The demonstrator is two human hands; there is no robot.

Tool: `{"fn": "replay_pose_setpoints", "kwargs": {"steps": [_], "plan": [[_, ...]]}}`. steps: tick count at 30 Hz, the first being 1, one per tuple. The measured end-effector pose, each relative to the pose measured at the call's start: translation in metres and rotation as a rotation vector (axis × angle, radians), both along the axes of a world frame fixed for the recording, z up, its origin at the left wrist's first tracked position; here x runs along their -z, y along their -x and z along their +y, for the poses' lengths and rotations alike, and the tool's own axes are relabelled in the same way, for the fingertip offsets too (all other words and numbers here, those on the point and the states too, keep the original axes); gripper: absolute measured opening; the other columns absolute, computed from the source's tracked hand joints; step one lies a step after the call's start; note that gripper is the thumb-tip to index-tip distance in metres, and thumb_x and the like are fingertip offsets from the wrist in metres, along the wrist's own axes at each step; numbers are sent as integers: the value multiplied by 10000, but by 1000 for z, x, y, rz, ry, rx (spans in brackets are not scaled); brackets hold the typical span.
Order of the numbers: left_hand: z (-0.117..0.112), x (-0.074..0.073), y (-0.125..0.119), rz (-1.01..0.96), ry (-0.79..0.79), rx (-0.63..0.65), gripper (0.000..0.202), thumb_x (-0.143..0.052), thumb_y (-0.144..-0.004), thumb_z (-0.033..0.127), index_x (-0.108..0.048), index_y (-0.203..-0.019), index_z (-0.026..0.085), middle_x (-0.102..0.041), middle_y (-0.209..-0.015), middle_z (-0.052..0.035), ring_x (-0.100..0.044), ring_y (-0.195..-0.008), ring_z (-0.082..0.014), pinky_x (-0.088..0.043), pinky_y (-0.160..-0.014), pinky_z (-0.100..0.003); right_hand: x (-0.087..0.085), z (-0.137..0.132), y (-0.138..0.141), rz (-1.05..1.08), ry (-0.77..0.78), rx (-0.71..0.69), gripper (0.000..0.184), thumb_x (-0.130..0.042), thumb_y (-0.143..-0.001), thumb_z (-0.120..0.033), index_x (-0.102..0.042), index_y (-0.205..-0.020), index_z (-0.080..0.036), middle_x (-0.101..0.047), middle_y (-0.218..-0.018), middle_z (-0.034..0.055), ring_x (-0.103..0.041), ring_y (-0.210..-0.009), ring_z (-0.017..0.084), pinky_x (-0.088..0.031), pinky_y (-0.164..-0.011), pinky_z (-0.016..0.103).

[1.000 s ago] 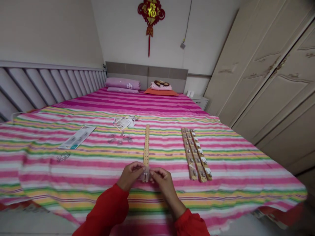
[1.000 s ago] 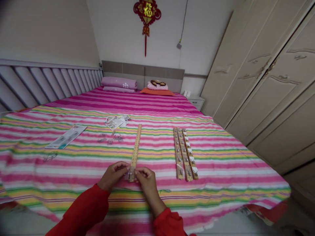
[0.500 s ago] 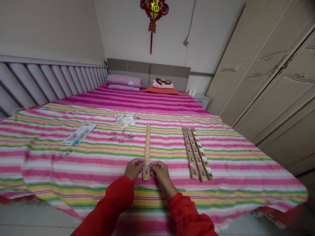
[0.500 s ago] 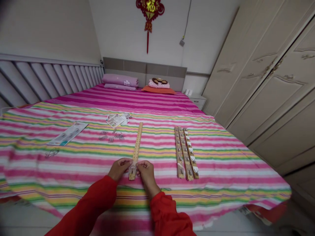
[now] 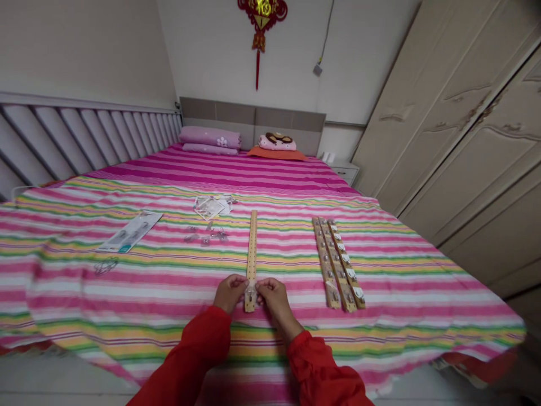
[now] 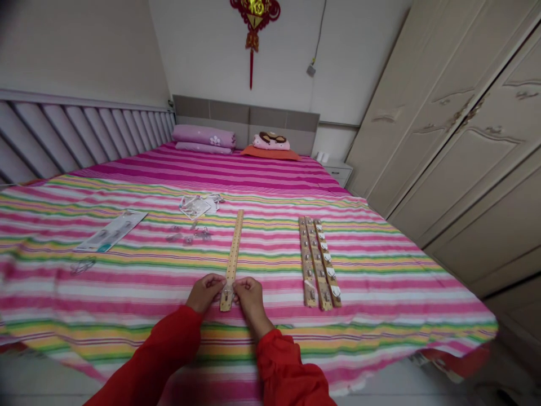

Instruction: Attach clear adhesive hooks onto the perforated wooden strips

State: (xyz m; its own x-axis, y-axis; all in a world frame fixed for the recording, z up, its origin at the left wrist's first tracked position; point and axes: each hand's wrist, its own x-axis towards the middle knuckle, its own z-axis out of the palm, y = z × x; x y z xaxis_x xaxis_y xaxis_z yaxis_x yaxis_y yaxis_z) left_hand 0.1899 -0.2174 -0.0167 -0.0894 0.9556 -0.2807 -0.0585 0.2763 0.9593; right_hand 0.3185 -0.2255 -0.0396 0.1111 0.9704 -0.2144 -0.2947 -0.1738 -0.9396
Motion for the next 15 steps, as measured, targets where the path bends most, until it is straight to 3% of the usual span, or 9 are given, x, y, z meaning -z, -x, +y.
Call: {"fn": "replay_pose_setpoints", "kwargs": {"steps": [15], "plan": [[4, 17, 3, 99, -55, -23, 347, -743, -453, 407, -586, -643, 163, -544, -505, 49, -493, -454, -96, -353, -442, -211, 5, 0, 0, 3, -25, -14, 222, -743, -551, -312, -571, -569, -174, -555, -380, -44, -478, -319, 88, -363, -344, 192]]}}
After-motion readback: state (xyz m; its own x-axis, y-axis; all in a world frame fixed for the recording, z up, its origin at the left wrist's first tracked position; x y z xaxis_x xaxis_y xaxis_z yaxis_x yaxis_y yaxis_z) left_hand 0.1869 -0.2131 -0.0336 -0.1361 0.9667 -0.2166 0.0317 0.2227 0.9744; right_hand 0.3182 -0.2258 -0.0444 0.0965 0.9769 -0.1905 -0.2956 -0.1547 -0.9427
